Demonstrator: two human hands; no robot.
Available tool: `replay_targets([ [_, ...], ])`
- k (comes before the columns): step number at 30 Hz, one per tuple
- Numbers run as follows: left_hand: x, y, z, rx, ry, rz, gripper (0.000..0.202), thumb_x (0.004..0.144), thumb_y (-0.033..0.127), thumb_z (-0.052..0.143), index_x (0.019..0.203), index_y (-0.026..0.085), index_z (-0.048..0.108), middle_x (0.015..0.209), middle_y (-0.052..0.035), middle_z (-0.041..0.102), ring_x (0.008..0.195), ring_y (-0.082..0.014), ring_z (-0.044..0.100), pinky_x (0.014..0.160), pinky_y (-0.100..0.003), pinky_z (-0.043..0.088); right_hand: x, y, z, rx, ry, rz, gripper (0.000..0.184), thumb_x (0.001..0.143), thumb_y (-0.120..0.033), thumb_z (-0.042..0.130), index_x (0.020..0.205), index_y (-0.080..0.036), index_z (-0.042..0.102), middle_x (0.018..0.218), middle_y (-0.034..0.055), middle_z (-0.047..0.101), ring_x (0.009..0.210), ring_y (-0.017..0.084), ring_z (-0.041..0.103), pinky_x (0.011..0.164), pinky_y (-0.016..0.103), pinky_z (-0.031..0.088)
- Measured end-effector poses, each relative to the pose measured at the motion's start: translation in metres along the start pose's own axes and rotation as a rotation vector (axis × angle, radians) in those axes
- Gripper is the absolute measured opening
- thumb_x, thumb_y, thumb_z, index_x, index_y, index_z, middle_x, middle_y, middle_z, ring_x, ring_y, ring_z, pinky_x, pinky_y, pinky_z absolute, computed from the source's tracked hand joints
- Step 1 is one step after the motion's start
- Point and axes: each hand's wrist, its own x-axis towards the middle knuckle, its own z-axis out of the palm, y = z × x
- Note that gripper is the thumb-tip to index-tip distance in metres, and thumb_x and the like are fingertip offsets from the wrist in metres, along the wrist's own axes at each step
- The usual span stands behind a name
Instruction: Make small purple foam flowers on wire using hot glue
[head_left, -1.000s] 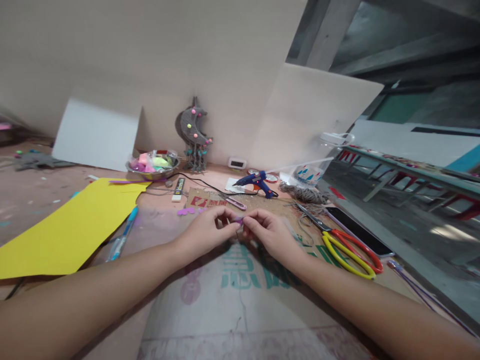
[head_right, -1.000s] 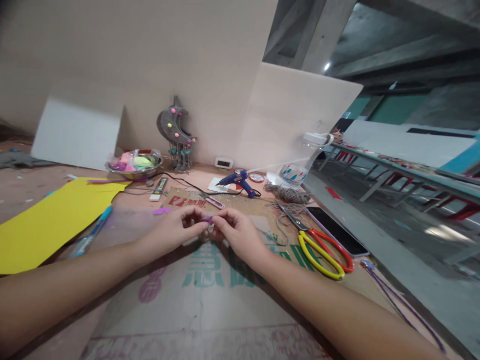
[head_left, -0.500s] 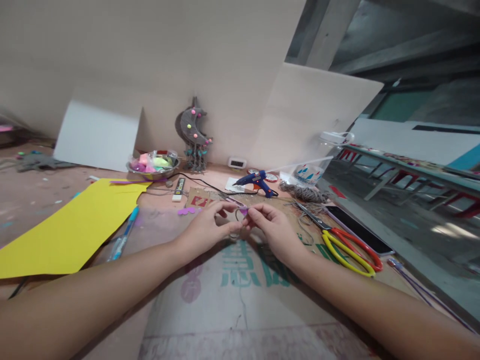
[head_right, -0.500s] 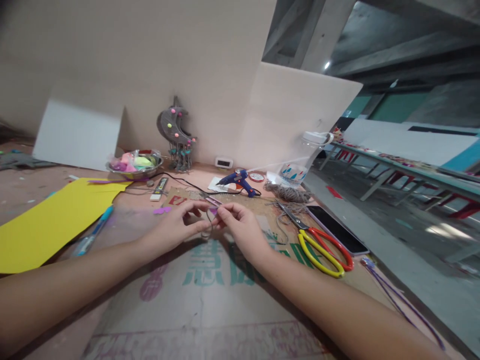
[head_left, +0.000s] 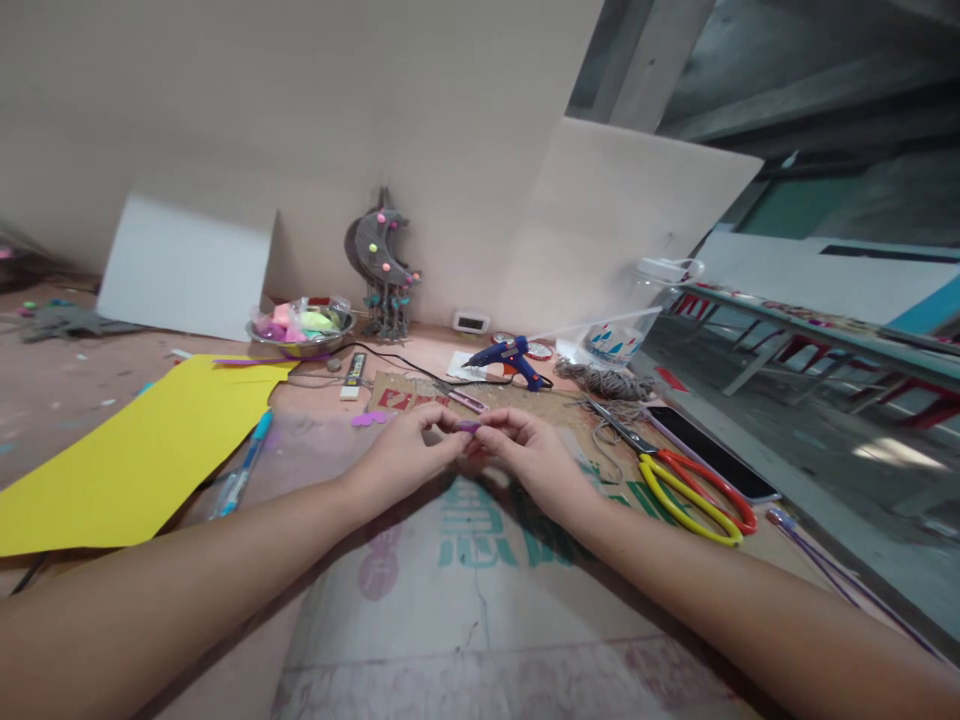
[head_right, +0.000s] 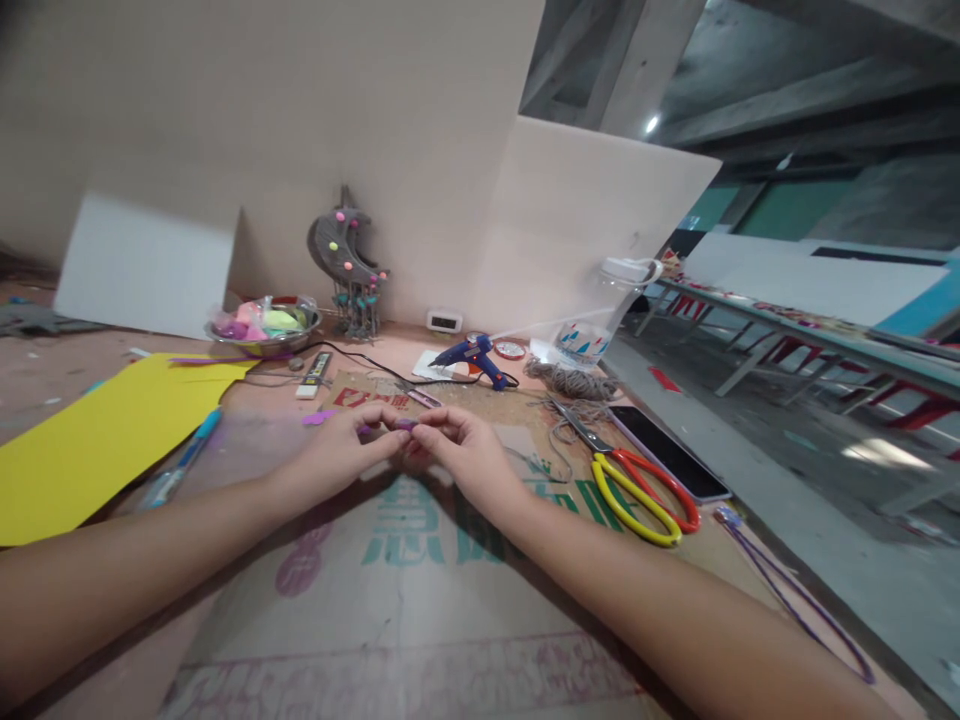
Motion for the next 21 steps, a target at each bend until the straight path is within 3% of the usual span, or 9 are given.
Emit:
replay_targets([
  [4, -0.0006, -0.0008, 0.001, 0.038, 0.021, -0.015, 0.014, 0.075, 0.03, 0.055, 0.076, 0.017, 0.06, 0.077, 0.0003, 0.065, 0.071, -0.0143, 0.058, 0.064, -0.023, 0.042, -0.0013, -0.0005, 0.0006, -0.044, -0.01, -0.038, 0.033, 0.075, -0.034, 0.066, 0.102, -0.019, 0.052, 0.07, -0.001, 0.066, 0.063, 0.013, 0.064, 0.064, 0.028, 0.051],
  [9, -0.0037, 0.0009, 0.001, 0.049, -0.008, -0.024, 0.012, 0.074, 0.028, 0.053, 0.073, 0.017, 0.057, 0.073, 0.0012, 0.063, 0.068, -0.0141, 0.057, 0.061, -0.023, 0.041, -0.0022, -0.001, 0.0032, -0.153, -0.031, -0.05, 0.024, 0.075, -0.033, 0.065, 0.093, -0.019, 0.057, 0.072, -0.0009, 0.064, 0.064, 0.012, 0.061, 0.062, 0.025, 0.049],
  [21, -0.003, 0.0011, 0.0011, 0.044, -0.011, -0.062, 0.016, 0.073, 0.033, 0.055, 0.072, 0.017, 0.058, 0.069, 0.0011, 0.063, 0.064, -0.0133, 0.056, 0.059, -0.023, 0.041, -0.0028, -0.0029, 0.0055, -0.107, -0.013, -0.037, 0.022, 0.079, -0.039, 0.059, 0.084, -0.018, 0.055, 0.066, -0.002, 0.062, 0.061, 0.011, 0.059, 0.062, 0.025, 0.049],
])
